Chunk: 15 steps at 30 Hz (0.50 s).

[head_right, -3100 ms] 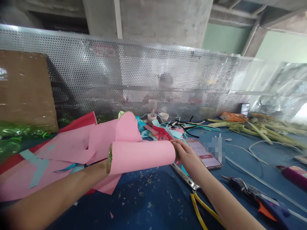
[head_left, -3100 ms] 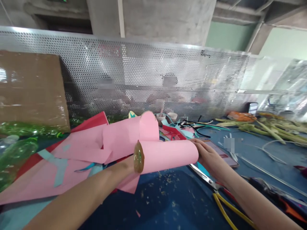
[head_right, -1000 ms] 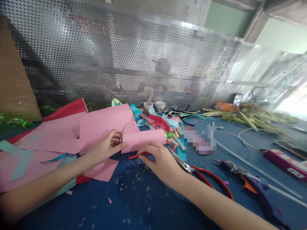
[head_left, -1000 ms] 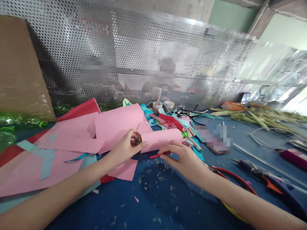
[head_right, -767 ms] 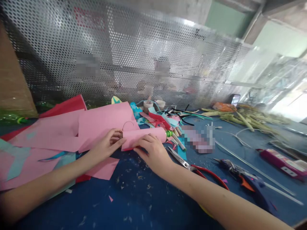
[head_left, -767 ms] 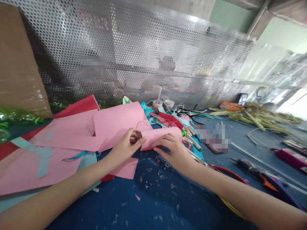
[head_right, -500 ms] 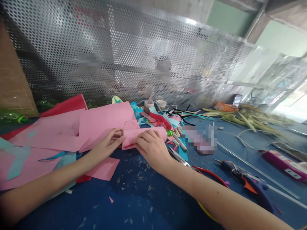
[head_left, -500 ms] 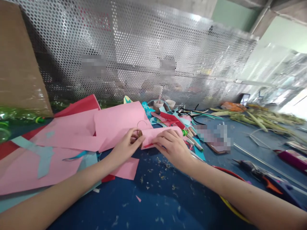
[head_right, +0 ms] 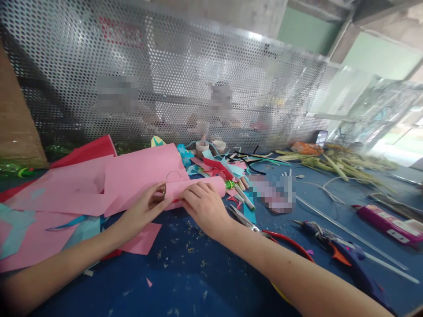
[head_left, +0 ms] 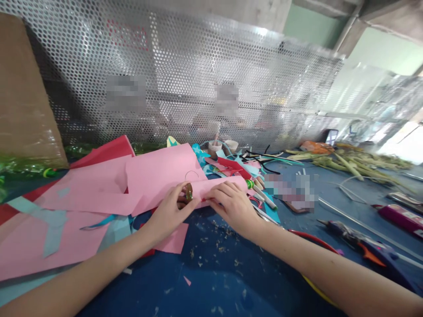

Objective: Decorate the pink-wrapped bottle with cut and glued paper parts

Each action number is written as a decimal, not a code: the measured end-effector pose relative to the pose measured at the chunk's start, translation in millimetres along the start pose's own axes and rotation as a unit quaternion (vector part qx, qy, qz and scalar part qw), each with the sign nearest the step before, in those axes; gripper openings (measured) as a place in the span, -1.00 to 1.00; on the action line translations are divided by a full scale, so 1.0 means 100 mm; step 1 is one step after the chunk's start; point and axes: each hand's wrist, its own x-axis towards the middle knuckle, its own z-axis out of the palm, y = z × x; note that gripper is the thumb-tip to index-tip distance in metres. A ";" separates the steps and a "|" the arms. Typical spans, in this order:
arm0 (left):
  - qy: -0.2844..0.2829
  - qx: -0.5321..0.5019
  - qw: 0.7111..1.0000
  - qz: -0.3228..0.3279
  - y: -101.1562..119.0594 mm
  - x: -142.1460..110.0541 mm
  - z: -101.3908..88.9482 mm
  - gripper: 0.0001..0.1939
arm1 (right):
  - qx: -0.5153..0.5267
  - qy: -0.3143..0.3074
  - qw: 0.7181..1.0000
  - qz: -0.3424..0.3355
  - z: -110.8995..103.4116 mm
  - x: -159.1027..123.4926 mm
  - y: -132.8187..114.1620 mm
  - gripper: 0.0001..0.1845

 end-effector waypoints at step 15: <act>0.022 0.025 0.999 0.012 -0.17 -0.02 -0.02 -0.40 | 0.033 -0.048 0.998 0.000 -0.10 -0.01 -0.05 -0.92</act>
